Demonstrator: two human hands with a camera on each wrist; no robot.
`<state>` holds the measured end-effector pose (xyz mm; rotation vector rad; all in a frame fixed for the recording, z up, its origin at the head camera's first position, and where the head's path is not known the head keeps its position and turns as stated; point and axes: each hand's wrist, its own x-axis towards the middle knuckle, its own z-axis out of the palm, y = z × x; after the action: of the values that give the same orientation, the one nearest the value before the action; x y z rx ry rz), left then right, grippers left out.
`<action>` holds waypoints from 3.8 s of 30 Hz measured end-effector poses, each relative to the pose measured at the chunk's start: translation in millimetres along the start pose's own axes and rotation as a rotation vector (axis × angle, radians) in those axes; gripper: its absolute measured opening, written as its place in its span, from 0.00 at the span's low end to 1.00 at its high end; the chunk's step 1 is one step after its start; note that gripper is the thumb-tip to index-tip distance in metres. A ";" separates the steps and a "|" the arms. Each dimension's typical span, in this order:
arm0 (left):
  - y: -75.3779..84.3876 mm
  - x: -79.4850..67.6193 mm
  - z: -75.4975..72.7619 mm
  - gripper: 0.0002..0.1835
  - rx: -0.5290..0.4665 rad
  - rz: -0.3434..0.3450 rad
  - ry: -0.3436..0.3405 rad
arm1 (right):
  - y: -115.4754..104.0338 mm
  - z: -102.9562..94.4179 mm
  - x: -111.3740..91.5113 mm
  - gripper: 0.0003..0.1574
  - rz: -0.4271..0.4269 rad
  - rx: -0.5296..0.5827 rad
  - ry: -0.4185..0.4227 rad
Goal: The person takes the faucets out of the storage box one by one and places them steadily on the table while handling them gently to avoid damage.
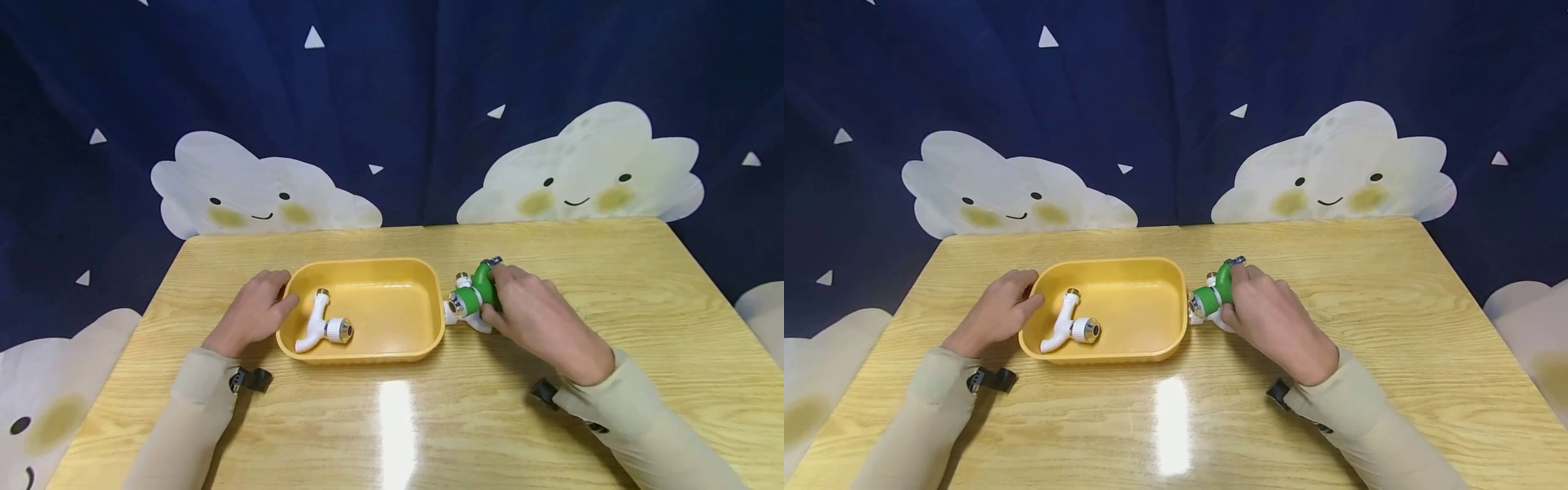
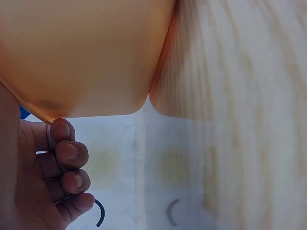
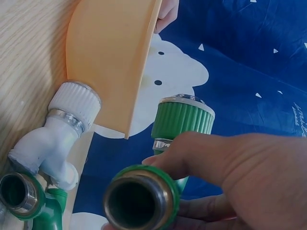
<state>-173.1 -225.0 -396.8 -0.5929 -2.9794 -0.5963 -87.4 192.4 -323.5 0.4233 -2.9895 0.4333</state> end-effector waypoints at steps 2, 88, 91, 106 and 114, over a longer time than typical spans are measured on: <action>0.6 1.2 0.2 0.12 -0.001 -0.001 0.000 | 1.3 -0.9 0.2 0.12 0.001 -0.004 -0.004; 1.4 0.8 1.6 0.11 0.010 -0.017 0.005 | 33.3 16.3 -14.5 0.15 -0.071 -0.029 0.083; 2.3 1.2 1.7 0.11 0.010 -0.007 0.004 | 34.9 13.6 -15.3 0.17 -0.052 -0.021 0.063; 0.8 1.5 1.1 0.11 0.007 -0.014 -0.004 | 40.9 9.4 -14.5 0.12 -0.036 -0.004 0.044; 0.8 2.3 0.8 0.10 0.008 -0.014 -0.006 | 49.1 6.5 -11.1 0.13 0.007 -0.007 0.024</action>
<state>-174.9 -223.2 -397.0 -0.5740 -2.9926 -0.5845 -91.1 238.6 -344.1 0.4038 -2.9696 0.4256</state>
